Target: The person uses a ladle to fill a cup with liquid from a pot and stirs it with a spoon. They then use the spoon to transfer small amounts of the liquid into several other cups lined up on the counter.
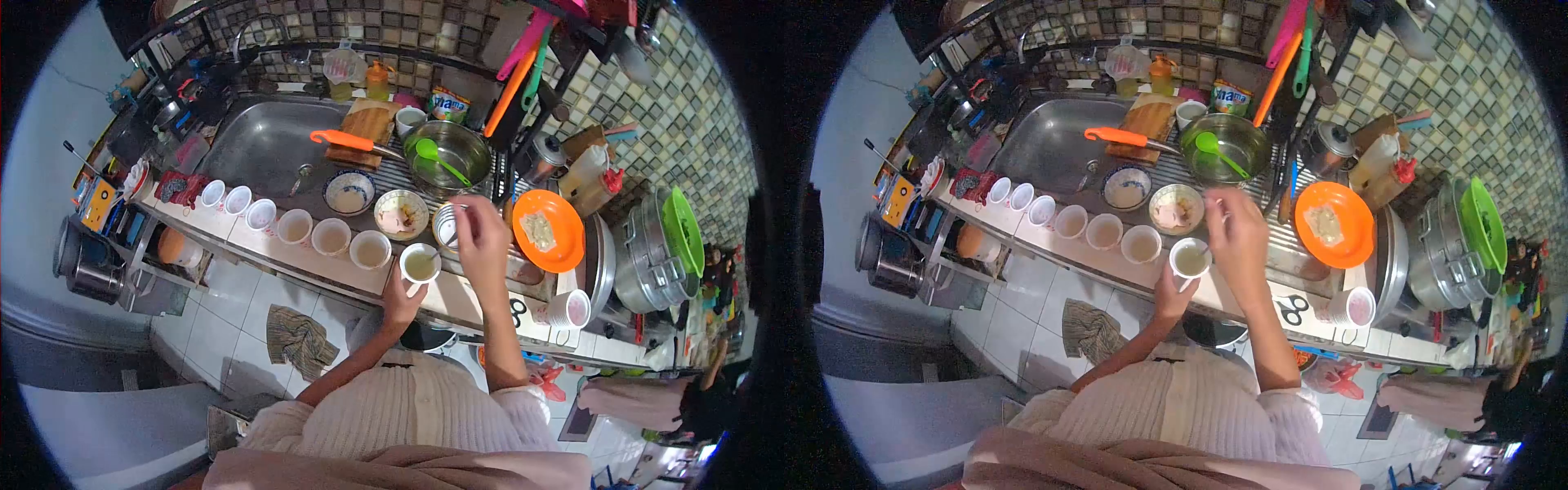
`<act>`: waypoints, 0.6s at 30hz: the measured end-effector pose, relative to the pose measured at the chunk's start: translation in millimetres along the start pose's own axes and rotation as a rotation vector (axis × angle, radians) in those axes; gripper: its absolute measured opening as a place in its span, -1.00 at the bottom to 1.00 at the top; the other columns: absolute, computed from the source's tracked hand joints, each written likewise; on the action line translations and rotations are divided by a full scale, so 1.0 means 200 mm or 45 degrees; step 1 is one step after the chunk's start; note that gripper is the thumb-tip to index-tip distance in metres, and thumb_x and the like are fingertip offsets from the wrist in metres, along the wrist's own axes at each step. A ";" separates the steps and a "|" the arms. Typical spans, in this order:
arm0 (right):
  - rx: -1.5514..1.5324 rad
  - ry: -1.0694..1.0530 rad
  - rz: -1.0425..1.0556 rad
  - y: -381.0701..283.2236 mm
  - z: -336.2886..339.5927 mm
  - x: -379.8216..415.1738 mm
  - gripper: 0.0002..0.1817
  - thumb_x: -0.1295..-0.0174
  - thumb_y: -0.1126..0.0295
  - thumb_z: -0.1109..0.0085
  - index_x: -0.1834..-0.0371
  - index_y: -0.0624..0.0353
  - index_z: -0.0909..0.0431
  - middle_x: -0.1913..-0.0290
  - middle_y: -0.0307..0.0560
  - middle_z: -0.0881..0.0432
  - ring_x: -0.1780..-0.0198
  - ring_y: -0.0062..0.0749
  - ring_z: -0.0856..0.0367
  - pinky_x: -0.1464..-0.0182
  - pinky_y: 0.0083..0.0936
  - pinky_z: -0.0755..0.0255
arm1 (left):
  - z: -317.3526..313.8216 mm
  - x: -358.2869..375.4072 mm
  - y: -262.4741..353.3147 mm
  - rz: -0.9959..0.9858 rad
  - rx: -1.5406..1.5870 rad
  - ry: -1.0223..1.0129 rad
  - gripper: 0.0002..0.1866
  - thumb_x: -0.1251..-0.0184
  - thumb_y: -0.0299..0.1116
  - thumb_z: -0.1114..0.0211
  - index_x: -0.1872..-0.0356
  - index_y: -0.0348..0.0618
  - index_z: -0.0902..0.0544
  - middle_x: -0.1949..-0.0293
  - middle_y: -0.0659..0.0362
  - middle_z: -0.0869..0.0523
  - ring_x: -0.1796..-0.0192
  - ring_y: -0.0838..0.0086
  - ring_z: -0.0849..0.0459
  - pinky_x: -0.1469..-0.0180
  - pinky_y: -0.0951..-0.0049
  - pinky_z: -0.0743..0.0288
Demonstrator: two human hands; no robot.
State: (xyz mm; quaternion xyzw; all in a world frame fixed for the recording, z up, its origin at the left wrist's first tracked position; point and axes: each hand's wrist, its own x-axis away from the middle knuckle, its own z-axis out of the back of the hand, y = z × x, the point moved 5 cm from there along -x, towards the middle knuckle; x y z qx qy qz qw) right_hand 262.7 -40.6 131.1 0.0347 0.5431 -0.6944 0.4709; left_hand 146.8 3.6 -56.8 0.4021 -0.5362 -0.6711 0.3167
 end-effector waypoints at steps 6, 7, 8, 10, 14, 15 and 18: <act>0.357 -0.735 0.254 0.03 -0.64 -0.19 -0.72 -0.09 0.44 0.01 0.10 0.03 -0.50 0.23 0.06 -0.54 0.15 -0.03 -0.52 0.17 -0.24 -0.42 | 0.11 0.16 -0.07 0.119 -0.118 -0.118 -0.30 -0.06 -0.37 -0.23 -0.22 -0.36 -0.13 -0.07 -0.21 -0.40 -0.14 0.09 -0.41 -0.17 0.28 -0.23; 0.504 -0.853 0.191 0.09 -0.77 -0.21 -0.65 -0.08 0.43 0.03 0.02 -0.03 -0.49 0.19 0.07 -0.53 0.09 -0.08 -0.52 0.10 -0.24 -0.42 | 0.12 0.19 0.01 0.244 -0.161 -0.271 -0.33 -0.10 -0.32 -0.21 -0.22 -0.35 -0.14 -0.10 -0.19 -0.39 -0.16 0.11 -0.39 -0.18 0.29 -0.21; 0.500 -0.863 0.205 0.13 -0.85 -0.23 -0.65 -0.08 0.43 0.03 0.02 -0.03 -0.49 0.19 0.07 -0.53 0.09 -0.08 -0.52 0.10 -0.24 -0.42 | 0.13 0.21 0.03 0.367 -0.203 -0.425 -0.35 -0.15 -0.27 -0.18 -0.21 -0.34 -0.16 -0.12 -0.18 -0.38 -0.18 0.13 -0.37 -0.20 0.30 -0.20; 0.773 -1.117 0.135 0.26 -1.04 -0.24 -0.59 0.02 0.47 0.01 0.04 -0.13 -0.50 0.12 -0.05 -0.54 0.09 -0.16 -0.55 0.11 -0.24 -0.47 | 0.19 0.25 0.03 0.355 -0.155 -0.551 -0.44 -0.20 -0.31 -0.15 -0.20 -0.29 -0.21 -0.14 -0.08 -0.38 -0.18 0.28 -0.37 -0.18 0.37 -0.23; 0.788 -1.307 0.297 0.59 -1.38 -0.22 -0.62 -0.02 0.41 0.02 0.05 -0.17 -0.52 -0.04 -0.16 -0.50 -0.03 -0.18 -0.50 0.01 -0.25 -0.44 | 0.32 0.26 0.07 0.434 0.006 -0.783 -0.53 -0.27 -0.31 -0.12 -0.17 -0.22 -0.30 -0.16 0.02 -0.37 -0.19 0.42 -0.35 -0.17 0.44 -0.26; 0.782 -1.313 0.299 0.56 -1.40 -0.23 -0.62 -0.02 0.41 0.02 0.05 -0.17 -0.52 -0.04 -0.16 -0.50 -0.03 -0.18 -0.50 0.01 -0.25 -0.44 | 0.37 0.25 0.06 0.440 0.004 -0.777 -0.53 -0.27 -0.31 -0.12 -0.17 -0.22 -0.30 -0.16 0.02 -0.37 -0.19 0.42 -0.35 -0.17 0.44 -0.26; 0.873 -1.511 0.157 0.53 -1.44 -0.22 -0.65 -0.03 0.41 0.02 0.08 -0.12 -0.54 -0.03 -0.11 -0.50 -0.08 -0.20 -0.47 -0.02 -0.27 -0.42 | 0.48 0.25 0.02 0.452 -0.027 -0.864 -0.55 -0.29 -0.31 -0.10 -0.17 -0.21 -0.29 -0.16 0.04 -0.37 -0.19 0.42 -0.35 -0.18 0.44 -0.25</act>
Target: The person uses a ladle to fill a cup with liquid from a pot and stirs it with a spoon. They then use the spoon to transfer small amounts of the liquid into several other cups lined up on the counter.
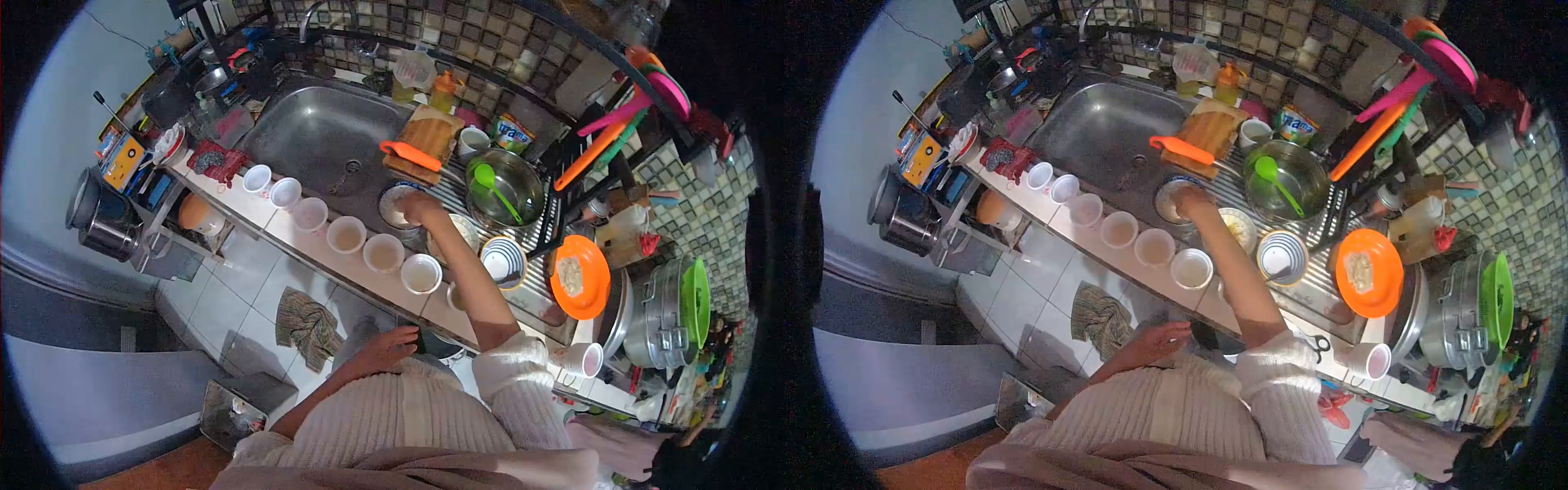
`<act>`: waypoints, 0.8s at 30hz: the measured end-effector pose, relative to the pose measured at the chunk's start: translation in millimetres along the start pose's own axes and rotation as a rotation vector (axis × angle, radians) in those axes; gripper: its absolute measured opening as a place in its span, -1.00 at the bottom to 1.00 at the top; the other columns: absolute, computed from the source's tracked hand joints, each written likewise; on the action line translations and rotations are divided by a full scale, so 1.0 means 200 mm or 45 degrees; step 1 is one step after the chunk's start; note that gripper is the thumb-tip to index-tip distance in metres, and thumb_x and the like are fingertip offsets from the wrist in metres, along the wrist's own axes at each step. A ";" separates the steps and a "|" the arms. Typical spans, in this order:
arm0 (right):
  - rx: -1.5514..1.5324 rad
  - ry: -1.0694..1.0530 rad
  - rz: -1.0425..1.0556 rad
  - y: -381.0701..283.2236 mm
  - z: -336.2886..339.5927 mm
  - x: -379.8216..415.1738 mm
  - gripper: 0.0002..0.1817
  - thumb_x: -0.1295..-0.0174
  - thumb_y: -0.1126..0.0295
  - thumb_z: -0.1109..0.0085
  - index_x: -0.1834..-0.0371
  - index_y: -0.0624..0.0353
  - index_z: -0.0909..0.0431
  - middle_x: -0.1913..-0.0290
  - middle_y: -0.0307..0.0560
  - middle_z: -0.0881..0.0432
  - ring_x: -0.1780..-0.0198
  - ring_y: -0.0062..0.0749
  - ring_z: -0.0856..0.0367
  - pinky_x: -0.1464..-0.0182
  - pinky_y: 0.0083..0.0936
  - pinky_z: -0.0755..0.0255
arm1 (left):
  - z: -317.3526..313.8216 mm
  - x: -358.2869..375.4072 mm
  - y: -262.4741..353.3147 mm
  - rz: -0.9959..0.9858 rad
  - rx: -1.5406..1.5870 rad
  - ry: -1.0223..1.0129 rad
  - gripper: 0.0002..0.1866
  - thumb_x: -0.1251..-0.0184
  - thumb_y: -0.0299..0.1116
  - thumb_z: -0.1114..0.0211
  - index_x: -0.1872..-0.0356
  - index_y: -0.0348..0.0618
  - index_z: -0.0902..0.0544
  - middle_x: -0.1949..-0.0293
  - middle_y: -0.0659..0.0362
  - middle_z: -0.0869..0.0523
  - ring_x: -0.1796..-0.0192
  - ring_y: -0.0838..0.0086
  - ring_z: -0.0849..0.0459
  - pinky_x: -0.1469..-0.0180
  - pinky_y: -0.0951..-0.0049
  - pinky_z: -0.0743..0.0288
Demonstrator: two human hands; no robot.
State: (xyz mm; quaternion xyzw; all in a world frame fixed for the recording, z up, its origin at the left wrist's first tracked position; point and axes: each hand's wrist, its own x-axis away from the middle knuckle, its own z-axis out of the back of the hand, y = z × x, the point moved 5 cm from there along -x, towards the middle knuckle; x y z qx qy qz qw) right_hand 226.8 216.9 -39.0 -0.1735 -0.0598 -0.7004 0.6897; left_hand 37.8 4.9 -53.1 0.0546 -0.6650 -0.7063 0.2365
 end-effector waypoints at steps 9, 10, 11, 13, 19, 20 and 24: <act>-0.090 -0.018 -0.229 0.00 -0.06 -0.04 -0.67 -0.05 0.43 0.03 0.08 0.07 -0.53 -0.05 -0.04 -0.49 -0.11 -0.19 -0.44 -0.06 -0.13 -0.35 | 0.22 0.02 -0.10 0.185 0.272 -0.153 -0.46 -0.26 -0.16 -0.13 -0.18 -0.20 -0.25 -0.07 -0.06 -0.46 -0.12 0.34 -0.44 -0.14 0.39 -0.30; -0.161 0.034 -0.170 0.03 -0.09 -0.07 -0.65 -0.06 0.41 0.07 0.05 0.02 -0.51 -0.04 -0.01 -0.49 -0.10 -0.19 -0.44 -0.05 -0.16 -0.36 | 0.24 0.01 -0.12 0.116 0.294 -0.170 -0.46 -0.26 -0.16 -0.13 -0.18 -0.20 -0.25 -0.07 -0.05 -0.46 -0.12 0.35 -0.45 -0.14 0.39 -0.30; -0.168 0.030 -0.184 0.08 -0.12 -0.10 -0.65 -0.06 0.41 0.07 0.05 0.02 -0.51 -0.04 -0.01 -0.49 -0.10 -0.19 -0.44 -0.05 -0.16 -0.36 | 0.25 0.01 -0.13 0.044 0.317 -0.186 -0.46 -0.27 -0.16 -0.12 -0.18 -0.21 -0.25 -0.07 -0.04 -0.46 -0.11 0.37 -0.45 -0.14 0.39 -0.30; -0.230 0.005 0.052 0.10 -0.11 -0.13 -0.64 -0.06 0.37 0.09 0.04 -0.04 -0.50 -0.02 0.04 -0.49 -0.09 -0.15 -0.45 -0.05 -0.21 -0.35 | 0.29 0.01 -0.10 0.077 0.241 -0.219 -0.47 -0.27 -0.15 -0.12 -0.18 -0.20 -0.25 -0.07 -0.04 -0.46 -0.10 0.37 -0.46 -0.13 0.39 -0.31; -1.823 0.015 -0.213 0.05 0.18 0.25 -0.75 -0.18 0.41 0.10 0.15 0.17 -0.53 0.62 -0.36 -0.32 0.71 -0.73 -0.12 0.72 -0.73 -0.03 | 0.34 0.02 -0.05 0.173 0.070 -0.413 -0.51 -0.28 -0.25 -0.10 -0.19 -0.16 -0.24 -0.07 0.02 -0.47 -0.11 0.40 -0.44 -0.12 0.41 -0.32; -2.092 0.009 -0.213 0.03 0.21 0.30 -0.76 -0.22 0.43 0.12 0.13 0.19 -0.52 0.66 -0.45 -0.21 0.73 -0.83 0.05 0.77 -0.81 0.16 | 0.35 0.02 -0.04 0.130 -0.052 -0.446 -0.54 -0.29 -0.34 -0.10 -0.18 -0.16 -0.26 -0.04 0.03 -0.49 -0.11 0.43 -0.42 -0.13 0.41 -0.30; -2.316 0.074 -0.128 0.01 0.32 0.52 -0.72 -0.21 0.53 0.16 0.03 0.24 -0.43 0.67 -0.45 -0.12 0.71 -0.83 0.01 0.75 -0.83 0.16 | 0.35 0.01 -0.17 0.198 0.185 -0.564 -0.53 -0.28 -0.32 -0.11 -0.19 -0.16 -0.25 -0.03 0.05 -0.51 -0.11 0.43 -0.43 -0.12 0.41 -0.30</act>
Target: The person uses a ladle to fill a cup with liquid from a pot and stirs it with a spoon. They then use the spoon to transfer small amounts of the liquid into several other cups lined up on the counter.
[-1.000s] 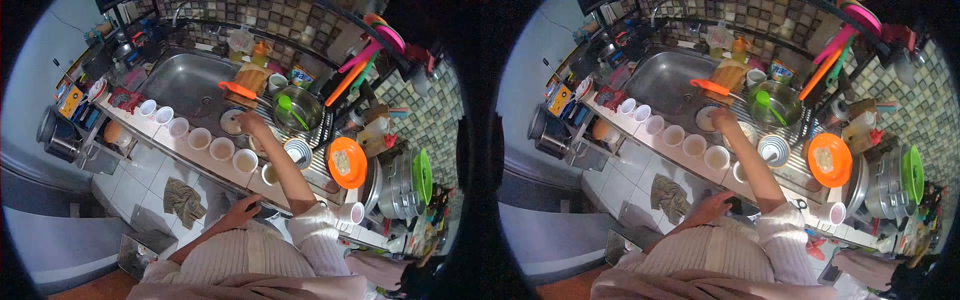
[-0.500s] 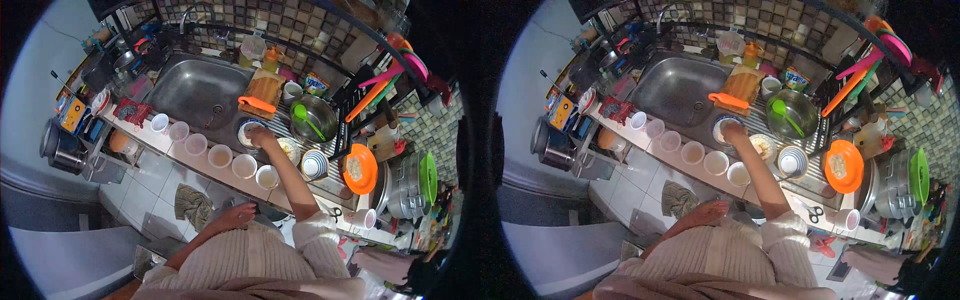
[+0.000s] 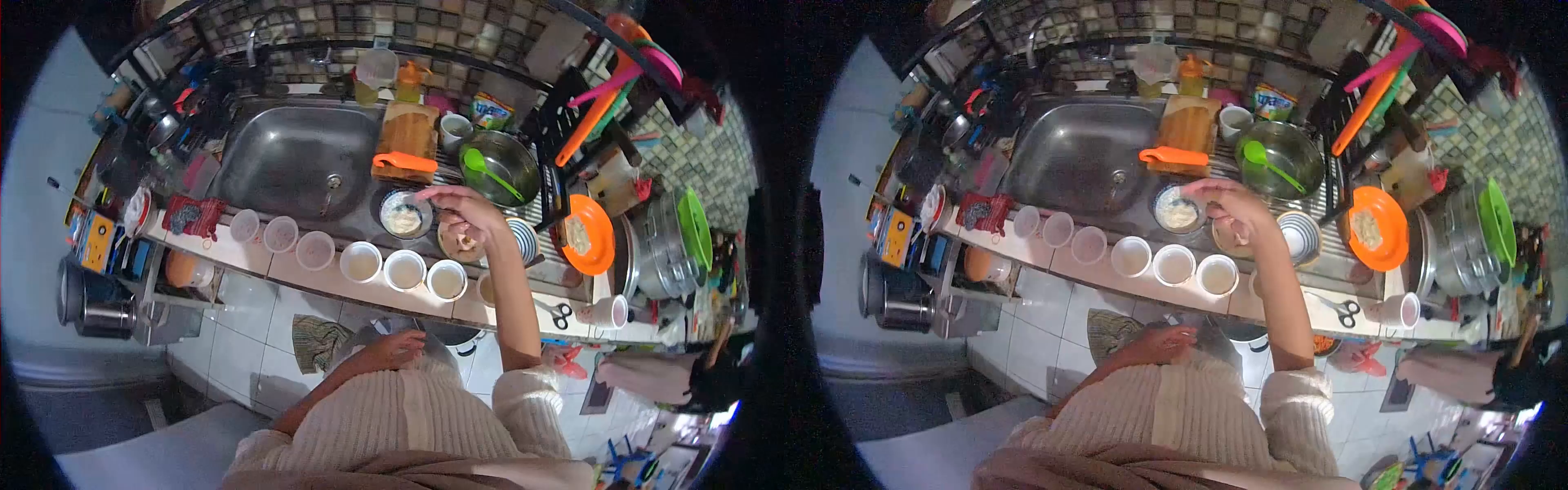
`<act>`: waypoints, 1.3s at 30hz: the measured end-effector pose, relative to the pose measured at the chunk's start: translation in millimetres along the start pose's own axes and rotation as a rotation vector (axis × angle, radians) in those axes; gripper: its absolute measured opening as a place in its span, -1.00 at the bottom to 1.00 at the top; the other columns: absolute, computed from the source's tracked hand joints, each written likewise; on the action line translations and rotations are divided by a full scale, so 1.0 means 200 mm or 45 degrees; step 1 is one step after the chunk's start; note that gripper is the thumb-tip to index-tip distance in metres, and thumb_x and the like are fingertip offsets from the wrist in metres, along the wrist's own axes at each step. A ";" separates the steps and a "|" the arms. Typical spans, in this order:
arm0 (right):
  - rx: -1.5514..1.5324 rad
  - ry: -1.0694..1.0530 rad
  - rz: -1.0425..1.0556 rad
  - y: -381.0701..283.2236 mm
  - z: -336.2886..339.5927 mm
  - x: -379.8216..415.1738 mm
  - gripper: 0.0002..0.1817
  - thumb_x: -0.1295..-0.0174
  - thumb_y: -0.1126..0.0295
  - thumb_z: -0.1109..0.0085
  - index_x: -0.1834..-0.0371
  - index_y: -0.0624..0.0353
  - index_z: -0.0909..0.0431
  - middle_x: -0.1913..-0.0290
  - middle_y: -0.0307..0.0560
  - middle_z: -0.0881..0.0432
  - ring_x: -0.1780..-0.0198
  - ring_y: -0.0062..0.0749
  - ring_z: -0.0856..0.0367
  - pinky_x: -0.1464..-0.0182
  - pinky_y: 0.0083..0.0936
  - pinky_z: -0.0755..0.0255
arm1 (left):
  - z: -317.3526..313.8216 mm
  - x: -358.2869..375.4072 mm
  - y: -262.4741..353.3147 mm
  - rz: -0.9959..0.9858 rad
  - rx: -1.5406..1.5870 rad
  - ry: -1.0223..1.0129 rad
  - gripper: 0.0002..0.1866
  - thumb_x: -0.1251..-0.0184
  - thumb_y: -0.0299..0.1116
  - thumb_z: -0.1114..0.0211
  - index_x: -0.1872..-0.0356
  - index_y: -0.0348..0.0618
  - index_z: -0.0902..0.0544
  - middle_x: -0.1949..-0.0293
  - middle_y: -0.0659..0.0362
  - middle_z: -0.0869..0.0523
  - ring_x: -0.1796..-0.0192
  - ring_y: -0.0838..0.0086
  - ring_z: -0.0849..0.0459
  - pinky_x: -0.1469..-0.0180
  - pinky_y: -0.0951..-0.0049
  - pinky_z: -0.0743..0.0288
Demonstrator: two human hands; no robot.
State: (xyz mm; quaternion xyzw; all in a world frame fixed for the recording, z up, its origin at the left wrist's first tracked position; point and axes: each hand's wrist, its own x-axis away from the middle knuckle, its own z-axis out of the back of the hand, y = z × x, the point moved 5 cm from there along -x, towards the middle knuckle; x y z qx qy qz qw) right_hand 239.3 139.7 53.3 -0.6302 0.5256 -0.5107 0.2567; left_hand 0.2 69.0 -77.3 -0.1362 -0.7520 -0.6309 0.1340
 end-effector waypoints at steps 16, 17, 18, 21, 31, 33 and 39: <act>0.245 1.066 0.256 0.35 0.09 1.01 -0.66 -0.19 0.51 0.08 -0.06 0.10 -0.41 0.47 -0.46 -0.25 0.64 -0.86 -0.08 0.67 -0.85 0.09 | 0.14 0.00 0.15 0.051 -0.335 -0.261 -0.48 -0.29 -0.11 -0.07 -0.19 -0.17 -0.26 -0.08 0.06 -0.47 -0.09 0.45 -0.43 -0.12 0.42 -0.28; 0.242 1.078 0.252 0.43 0.12 1.00 -0.66 -0.19 0.51 0.08 -0.06 0.10 -0.41 0.47 -0.46 -0.25 0.64 -0.86 -0.08 0.67 -0.85 0.09 | 0.14 -0.01 0.15 0.035 -0.308 -0.266 -0.47 -0.29 -0.11 -0.07 -0.18 -0.17 -0.27 -0.08 0.07 -0.47 -0.08 0.45 -0.43 -0.12 0.42 -0.28; 0.400 1.176 0.353 0.47 0.16 1.00 -0.66 -0.18 0.54 0.08 -0.04 0.11 -0.44 0.40 -0.42 -0.31 0.49 -0.79 -0.21 0.54 -0.80 -0.10 | 0.14 -0.01 0.14 0.036 -0.307 -0.277 -0.47 -0.29 -0.11 -0.07 -0.18 -0.17 -0.27 -0.08 0.07 -0.47 -0.08 0.45 -0.43 -0.12 0.42 -0.28; 0.568 1.294 0.459 0.59 0.21 0.99 -0.64 -0.14 0.63 0.07 -0.02 0.13 -0.46 0.26 -0.29 -0.40 0.21 -0.59 -0.35 0.22 -0.66 -0.34 | 0.15 -0.01 0.13 0.087 -0.243 -0.273 -0.49 -0.29 -0.11 -0.07 -0.17 -0.17 -0.28 -0.07 0.08 -0.49 -0.08 0.46 -0.43 -0.10 0.42 -0.29; 0.920 1.481 0.436 0.67 0.19 0.95 -0.60 -0.10 0.65 0.07 0.00 0.04 -0.48 0.30 -0.07 -0.44 0.30 -0.40 -0.43 0.23 -0.60 -0.34 | 0.18 -0.02 0.10 0.010 -0.332 -0.248 -0.55 -0.31 -0.20 -0.07 -0.16 -0.15 -0.29 -0.05 0.11 -0.50 -0.05 0.48 -0.46 -0.04 0.48 -0.35; 1.005 1.494 0.492 0.67 0.18 0.95 -0.58 -0.08 0.68 0.08 -0.01 0.04 -0.48 0.32 -0.05 -0.44 0.32 -0.35 -0.44 0.27 -0.57 -0.35 | 0.18 -0.03 0.10 -0.014 -0.311 -0.253 -0.56 -0.31 -0.22 -0.07 -0.16 -0.14 -0.30 -0.05 0.11 -0.50 -0.05 0.49 -0.46 -0.02 0.48 -0.36; 1.115 1.567 0.425 0.65 0.14 0.94 -0.48 0.01 0.74 0.07 -0.03 0.00 -0.47 0.32 -0.04 -0.42 0.41 -0.33 -0.46 0.40 -0.53 -0.34 | 0.18 -0.02 0.14 0.030 -0.288 -0.317 -0.54 -0.31 -0.23 -0.07 -0.19 -0.12 -0.26 -0.08 0.11 -0.46 -0.03 0.50 -0.46 0.00 0.51 -0.37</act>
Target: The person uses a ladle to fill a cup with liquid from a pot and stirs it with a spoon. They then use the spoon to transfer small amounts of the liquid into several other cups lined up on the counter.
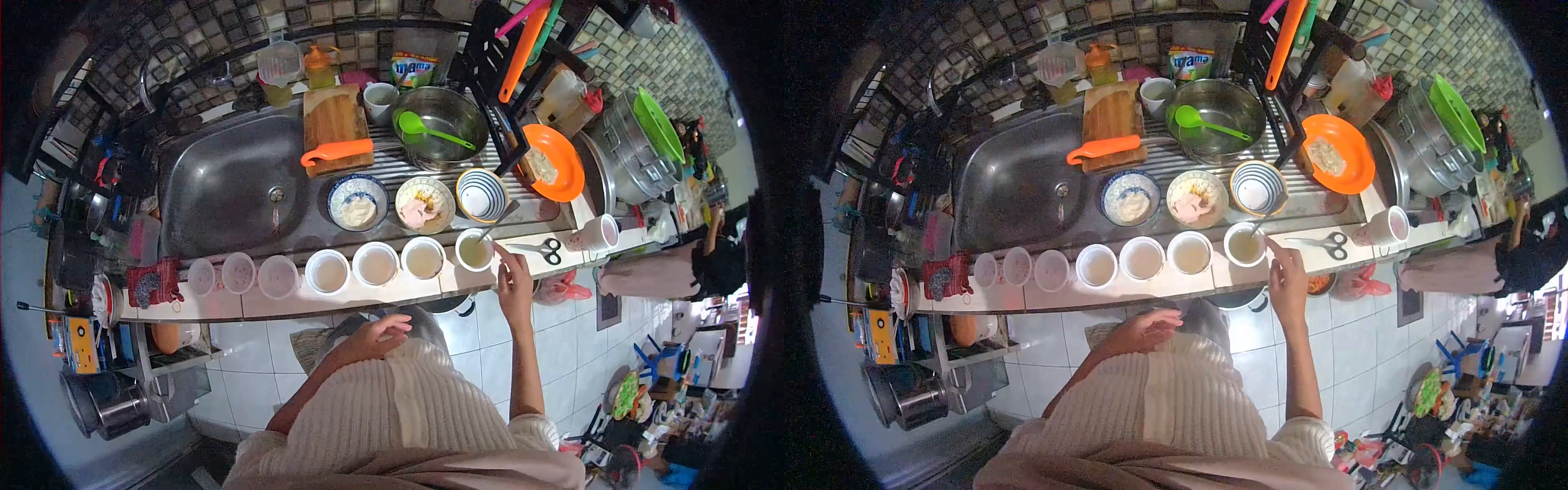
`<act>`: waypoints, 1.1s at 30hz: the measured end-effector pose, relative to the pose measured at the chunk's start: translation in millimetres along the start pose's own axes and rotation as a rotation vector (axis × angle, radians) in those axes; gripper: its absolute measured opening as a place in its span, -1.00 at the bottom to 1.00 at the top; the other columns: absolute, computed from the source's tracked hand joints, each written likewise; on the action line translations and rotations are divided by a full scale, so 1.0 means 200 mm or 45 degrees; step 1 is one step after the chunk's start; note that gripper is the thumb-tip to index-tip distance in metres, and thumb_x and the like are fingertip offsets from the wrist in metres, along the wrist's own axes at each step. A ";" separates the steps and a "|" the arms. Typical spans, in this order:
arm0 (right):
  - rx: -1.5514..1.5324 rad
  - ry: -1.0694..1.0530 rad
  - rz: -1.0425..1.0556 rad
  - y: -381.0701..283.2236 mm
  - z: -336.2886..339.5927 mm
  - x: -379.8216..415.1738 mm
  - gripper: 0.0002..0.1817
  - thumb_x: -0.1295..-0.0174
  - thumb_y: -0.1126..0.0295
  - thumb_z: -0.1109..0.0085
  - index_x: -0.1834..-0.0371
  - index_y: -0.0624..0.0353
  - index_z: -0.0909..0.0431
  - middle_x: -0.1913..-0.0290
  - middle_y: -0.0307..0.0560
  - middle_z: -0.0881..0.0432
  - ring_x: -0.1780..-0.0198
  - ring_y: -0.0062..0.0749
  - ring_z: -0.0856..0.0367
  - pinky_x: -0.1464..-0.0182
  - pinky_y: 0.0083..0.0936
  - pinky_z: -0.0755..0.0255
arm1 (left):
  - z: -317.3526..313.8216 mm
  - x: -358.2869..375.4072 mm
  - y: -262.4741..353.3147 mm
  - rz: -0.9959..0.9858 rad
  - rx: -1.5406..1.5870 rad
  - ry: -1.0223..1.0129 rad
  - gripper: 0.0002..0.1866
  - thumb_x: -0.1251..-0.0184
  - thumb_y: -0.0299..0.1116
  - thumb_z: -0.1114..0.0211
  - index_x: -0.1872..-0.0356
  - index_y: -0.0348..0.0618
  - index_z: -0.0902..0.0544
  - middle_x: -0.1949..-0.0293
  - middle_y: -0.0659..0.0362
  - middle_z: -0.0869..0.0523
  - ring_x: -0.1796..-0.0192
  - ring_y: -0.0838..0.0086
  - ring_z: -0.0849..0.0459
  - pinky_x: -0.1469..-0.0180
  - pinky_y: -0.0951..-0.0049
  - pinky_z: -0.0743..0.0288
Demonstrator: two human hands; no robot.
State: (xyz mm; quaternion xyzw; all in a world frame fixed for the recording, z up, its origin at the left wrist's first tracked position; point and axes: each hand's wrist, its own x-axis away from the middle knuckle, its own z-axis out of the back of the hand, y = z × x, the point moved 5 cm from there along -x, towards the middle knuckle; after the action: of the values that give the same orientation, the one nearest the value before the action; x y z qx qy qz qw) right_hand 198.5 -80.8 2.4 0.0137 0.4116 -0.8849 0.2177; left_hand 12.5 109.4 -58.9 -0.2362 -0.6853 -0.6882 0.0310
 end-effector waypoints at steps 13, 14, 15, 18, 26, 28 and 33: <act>0.326 0.041 0.041 -0.07 0.01 0.08 -0.41 0.04 0.69 0.01 -0.10 -0.15 -0.41 0.26 -0.07 -0.42 0.39 -0.23 -0.50 0.37 -0.37 -0.41 | -0.01 -0.01 0.00 0.023 0.070 0.028 -0.54 -0.30 -0.27 -0.09 -0.18 -0.16 -0.26 -0.04 0.11 -0.49 0.01 0.54 -0.47 0.04 0.55 -0.39; 0.317 0.016 -0.010 -0.07 0.01 0.08 -0.45 -0.01 0.68 0.03 -0.10 -0.12 -0.42 0.24 -0.04 -0.43 0.34 -0.20 -0.50 0.31 -0.37 -0.40 | -0.01 0.00 0.01 0.057 0.064 0.040 -0.54 -0.30 -0.27 -0.10 -0.18 -0.15 -0.26 -0.04 0.13 -0.50 0.03 0.55 -0.47 0.07 0.55 -0.40; 0.308 -0.007 -0.061 -0.07 0.01 0.09 -0.49 -0.06 0.66 0.06 -0.09 -0.09 -0.42 0.22 0.00 -0.44 0.30 -0.17 -0.50 0.26 -0.36 -0.39 | -0.01 0.00 0.00 0.057 0.063 0.038 -0.54 -0.30 -0.27 -0.10 -0.18 -0.15 -0.26 -0.04 0.13 -0.50 0.03 0.55 -0.47 0.07 0.55 -0.40; 0.340 -0.008 -0.072 -0.10 0.02 0.11 -0.48 -0.05 0.66 0.04 -0.10 -0.10 -0.42 0.21 -0.01 -0.43 0.28 -0.16 -0.50 0.24 -0.35 -0.38 | -0.01 -0.01 -0.04 0.002 0.012 0.050 -0.54 -0.30 -0.27 -0.10 -0.18 -0.13 -0.27 -0.05 0.15 -0.50 0.05 0.57 -0.47 0.11 0.57 -0.41; 0.492 0.016 -0.061 -0.12 0.01 0.16 -0.46 -0.05 0.64 0.02 -0.11 -0.15 -0.41 0.20 -0.07 -0.44 0.40 -0.23 -0.53 0.38 -0.38 -0.43 | -0.03 0.01 -0.01 0.080 0.074 -0.002 -0.52 -0.28 -0.24 -0.12 -0.19 -0.12 -0.27 -0.08 0.12 -0.48 -0.05 0.51 -0.45 0.07 0.55 -0.41; 0.519 0.026 -0.046 -0.12 0.01 0.17 -0.46 -0.05 0.63 0.02 -0.12 -0.17 -0.40 0.20 -0.08 -0.44 0.42 -0.25 -0.53 0.41 -0.38 -0.43 | -0.03 0.03 0.06 0.134 0.081 -0.002 -0.52 -0.28 -0.24 -0.12 -0.19 -0.11 -0.27 -0.08 0.12 -0.48 -0.06 0.51 -0.45 0.05 0.54 -0.40; 0.567 0.000 -0.030 -0.13 0.00 0.20 -0.47 -0.07 0.61 0.01 -0.12 -0.18 -0.40 0.20 -0.10 -0.43 0.45 -0.30 -0.54 0.45 -0.41 -0.44 | -0.04 0.01 -0.02 0.043 0.018 -0.011 -0.53 -0.29 -0.24 -0.11 -0.19 -0.11 -0.27 -0.08 0.11 -0.48 -0.08 0.47 -0.44 -0.02 0.48 -0.37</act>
State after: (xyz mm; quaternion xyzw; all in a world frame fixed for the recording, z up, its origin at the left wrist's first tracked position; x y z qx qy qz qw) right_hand 151.5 -81.3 12.2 0.0567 0.2062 -0.9564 0.1990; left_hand 8.0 103.1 -61.5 -0.2505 -0.6862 -0.6817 0.0414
